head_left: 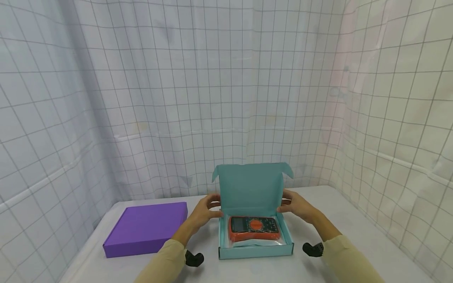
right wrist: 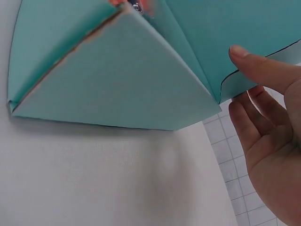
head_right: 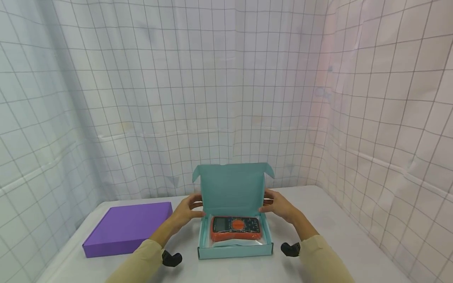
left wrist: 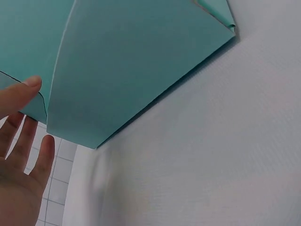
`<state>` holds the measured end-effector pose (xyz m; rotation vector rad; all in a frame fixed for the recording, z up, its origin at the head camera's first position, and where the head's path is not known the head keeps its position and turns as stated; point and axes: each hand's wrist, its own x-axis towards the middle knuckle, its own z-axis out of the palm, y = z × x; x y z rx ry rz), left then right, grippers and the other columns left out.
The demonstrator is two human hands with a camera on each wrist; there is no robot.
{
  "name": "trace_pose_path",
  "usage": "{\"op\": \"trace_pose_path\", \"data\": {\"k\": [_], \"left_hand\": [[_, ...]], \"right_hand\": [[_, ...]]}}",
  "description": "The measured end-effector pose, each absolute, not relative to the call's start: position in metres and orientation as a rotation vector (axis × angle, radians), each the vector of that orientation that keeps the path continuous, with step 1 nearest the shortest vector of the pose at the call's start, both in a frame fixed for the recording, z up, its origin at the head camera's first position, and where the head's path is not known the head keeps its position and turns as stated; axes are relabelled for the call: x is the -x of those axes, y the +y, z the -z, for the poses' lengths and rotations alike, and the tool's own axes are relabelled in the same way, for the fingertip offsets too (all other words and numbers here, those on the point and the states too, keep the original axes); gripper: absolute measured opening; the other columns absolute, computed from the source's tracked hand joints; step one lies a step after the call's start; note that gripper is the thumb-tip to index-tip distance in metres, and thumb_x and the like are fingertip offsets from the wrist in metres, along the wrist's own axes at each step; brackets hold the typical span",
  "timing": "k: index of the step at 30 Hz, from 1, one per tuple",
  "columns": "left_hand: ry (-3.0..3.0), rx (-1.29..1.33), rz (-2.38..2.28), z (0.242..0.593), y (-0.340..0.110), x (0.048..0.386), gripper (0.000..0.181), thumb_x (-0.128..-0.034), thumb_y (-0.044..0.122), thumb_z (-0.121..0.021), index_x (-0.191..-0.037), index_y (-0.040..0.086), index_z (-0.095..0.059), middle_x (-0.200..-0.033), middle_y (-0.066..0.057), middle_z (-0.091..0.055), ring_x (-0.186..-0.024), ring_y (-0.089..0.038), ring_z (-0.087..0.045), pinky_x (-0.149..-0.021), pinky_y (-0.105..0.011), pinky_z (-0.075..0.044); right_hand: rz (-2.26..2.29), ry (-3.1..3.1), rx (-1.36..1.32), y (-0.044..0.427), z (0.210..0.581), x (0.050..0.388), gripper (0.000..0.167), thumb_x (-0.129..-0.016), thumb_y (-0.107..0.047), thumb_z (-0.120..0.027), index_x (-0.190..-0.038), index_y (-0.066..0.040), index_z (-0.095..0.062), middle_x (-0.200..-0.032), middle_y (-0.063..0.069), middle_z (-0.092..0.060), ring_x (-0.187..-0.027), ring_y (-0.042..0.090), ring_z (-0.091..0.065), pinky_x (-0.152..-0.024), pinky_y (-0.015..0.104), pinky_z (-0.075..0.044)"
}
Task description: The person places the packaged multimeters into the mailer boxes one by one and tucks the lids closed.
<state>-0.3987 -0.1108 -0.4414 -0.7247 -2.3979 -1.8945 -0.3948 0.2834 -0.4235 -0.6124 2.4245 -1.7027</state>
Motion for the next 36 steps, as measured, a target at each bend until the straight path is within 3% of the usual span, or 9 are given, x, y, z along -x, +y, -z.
{"op": "trace_pose_path", "data": {"k": [5,19,24,30,36], "left_hand": [[-2.408,0.735,1.866,0.444,-0.11,0.397,0.059,-0.0803,-0.004,-0.084,-0.133,0.003,-0.06,-0.134,-0.013,-0.062,-0.133,-0.038,-0.052,-0.106,-0.058,-0.045],[-2.363,0.778,1.997,0.449,-0.112,0.392,0.062,-0.0782,-0.012,-0.081,-0.134,0.0,-0.057,-0.14,-0.016,-0.057,-0.14,-0.04,-0.044,-0.11,-0.05,-0.042],[-2.363,0.802,2.015,0.449,-0.114,0.392,0.053,-0.0778,-0.015,-0.08,-0.123,-0.001,-0.057,-0.141,-0.018,-0.057,-0.141,-0.041,-0.043,-0.11,-0.052,-0.042],[-2.39,0.832,2.01,0.448,-0.118,0.392,0.05,-0.0813,-0.013,-0.079,-0.125,-0.003,-0.056,-0.14,-0.02,-0.057,-0.142,-0.045,-0.041,-0.111,-0.057,-0.039],[-2.439,0.747,1.921,0.447,-0.118,0.387,0.051,-0.0815,-0.007,-0.082,-0.128,-0.002,-0.061,-0.14,-0.022,-0.056,-0.136,-0.047,-0.047,-0.103,-0.058,-0.048]], "right_hand": [[1.656,2.437,0.665,0.285,0.426,0.391,0.084,-0.088,-0.002,-0.081,-0.156,0.008,-0.033,-0.156,0.029,-0.04,-0.142,0.052,-0.037,-0.108,0.056,-0.043],[1.54,2.536,0.694,0.285,0.43,0.382,0.076,-0.088,-0.002,-0.08,-0.155,-0.001,-0.043,-0.154,0.019,-0.048,-0.145,0.052,-0.031,-0.11,0.069,-0.032],[1.514,2.567,0.688,0.285,0.43,0.378,0.073,-0.088,0.0,-0.078,-0.153,-0.001,-0.046,-0.151,0.02,-0.051,-0.142,0.053,-0.037,-0.107,0.068,-0.037],[1.513,2.567,0.704,0.285,0.43,0.376,0.065,-0.089,0.002,-0.076,-0.148,0.001,-0.049,-0.147,0.02,-0.054,-0.137,0.052,-0.044,-0.104,0.065,-0.043],[1.473,2.642,0.684,0.285,0.432,0.372,0.065,-0.091,-0.001,-0.077,-0.149,-0.003,-0.05,-0.145,0.016,-0.056,-0.136,0.048,-0.046,-0.102,0.065,-0.046]]}}
